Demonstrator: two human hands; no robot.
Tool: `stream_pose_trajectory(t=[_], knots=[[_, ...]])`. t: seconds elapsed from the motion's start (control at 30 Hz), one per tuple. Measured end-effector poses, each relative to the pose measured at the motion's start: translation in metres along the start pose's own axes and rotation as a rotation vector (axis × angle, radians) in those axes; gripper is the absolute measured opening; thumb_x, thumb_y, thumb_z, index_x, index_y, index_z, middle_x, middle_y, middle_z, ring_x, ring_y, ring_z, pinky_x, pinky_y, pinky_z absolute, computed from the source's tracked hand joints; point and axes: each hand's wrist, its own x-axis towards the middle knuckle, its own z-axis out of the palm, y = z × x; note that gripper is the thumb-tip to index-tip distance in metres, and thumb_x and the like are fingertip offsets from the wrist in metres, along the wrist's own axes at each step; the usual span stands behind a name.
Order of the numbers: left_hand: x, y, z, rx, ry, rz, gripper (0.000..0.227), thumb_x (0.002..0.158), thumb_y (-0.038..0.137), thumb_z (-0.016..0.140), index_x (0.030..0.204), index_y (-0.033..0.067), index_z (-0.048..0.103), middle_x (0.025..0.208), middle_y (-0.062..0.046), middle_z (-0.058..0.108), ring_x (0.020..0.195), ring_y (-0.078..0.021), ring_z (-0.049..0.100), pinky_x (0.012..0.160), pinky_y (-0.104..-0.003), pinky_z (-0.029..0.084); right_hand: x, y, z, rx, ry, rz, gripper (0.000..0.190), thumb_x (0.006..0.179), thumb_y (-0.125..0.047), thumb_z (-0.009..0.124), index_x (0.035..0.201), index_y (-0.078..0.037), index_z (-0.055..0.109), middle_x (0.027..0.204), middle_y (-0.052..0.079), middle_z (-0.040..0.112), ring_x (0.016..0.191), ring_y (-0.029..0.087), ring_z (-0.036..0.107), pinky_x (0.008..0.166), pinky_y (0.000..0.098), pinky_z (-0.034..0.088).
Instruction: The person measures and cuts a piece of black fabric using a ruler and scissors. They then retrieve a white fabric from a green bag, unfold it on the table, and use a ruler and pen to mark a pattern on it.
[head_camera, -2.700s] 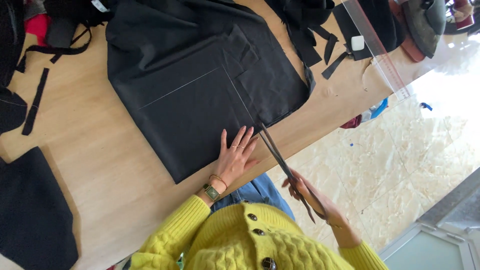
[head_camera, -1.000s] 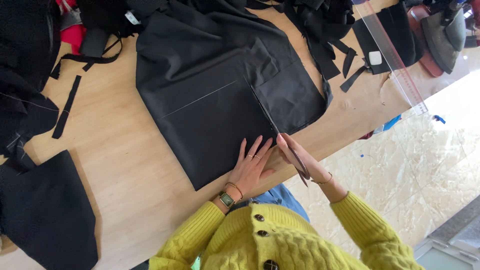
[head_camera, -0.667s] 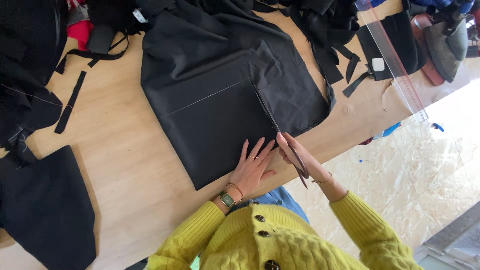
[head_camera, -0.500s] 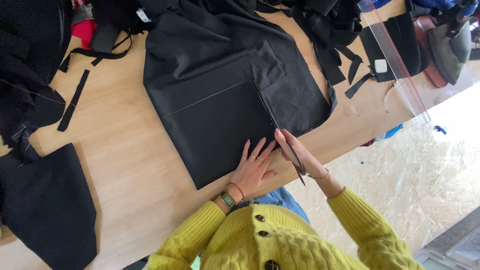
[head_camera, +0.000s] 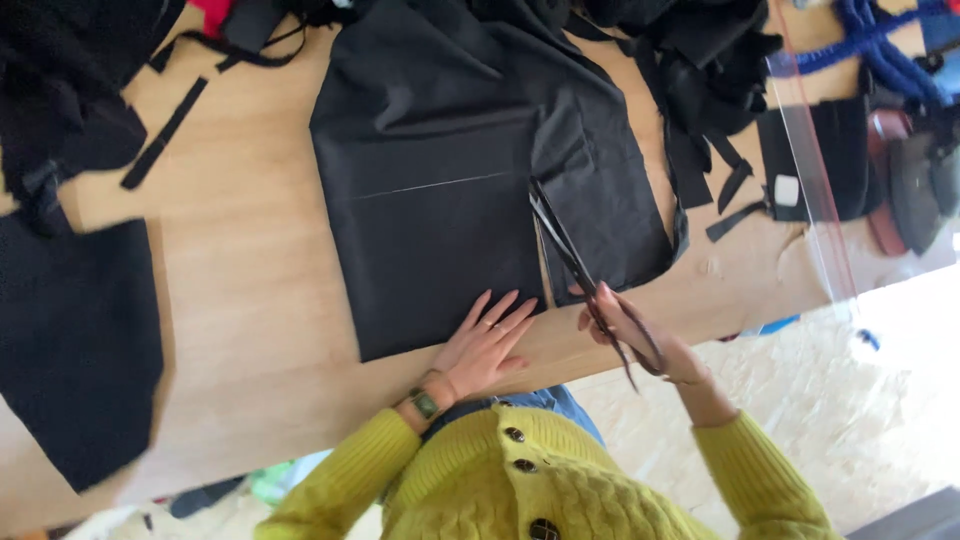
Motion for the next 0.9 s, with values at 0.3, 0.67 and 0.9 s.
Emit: stream_pose_trajectory(t=[0.3,0.67,0.9], knots=[[-0.033,0.002,-0.030,-0.118,0.146,0.066,0.046,0.101,0.044,0.057,0.122,0.0037,0.066,0.147,-0.009,0.057,0.142,-0.0303,0.047,0.121,-0.058,0.028,0.005,-0.084,-0.080,-0.512,-0.279,0.086,0.072,0.104,-0.048,0.043,0.158,-0.002,0.037,0.094,0.014,0.069,0.092,0.023,0.064,0.086,0.0355,0.051],[0.005,0.039,0.008,0.222,0.163,-0.374,0.072,0.097,0.058,0.050,0.156,0.0176,0.039,0.167,-0.002,0.031,0.155,-0.0250,0.024,0.125,-0.058,0.015,0.103,-0.170,-0.119,-0.701,-0.707,-0.008,0.069,0.100,-0.039,0.044,0.158,-0.002,0.037,0.086,0.017,0.070,0.082,0.028,0.066,0.076,0.0408,0.054],[0.005,0.038,0.005,0.159,0.147,-0.385,0.069,0.099,0.059,0.050,0.154,0.0192,0.041,0.165,-0.002,0.033,0.155,-0.0256,0.023,0.125,-0.058,0.012,0.161,-0.170,-0.112,-0.855,-0.883,-0.018,0.083,0.098,-0.053,0.042,0.164,-0.006,0.023,0.111,0.017,0.069,0.094,0.023,0.061,0.079,0.0320,0.052]])
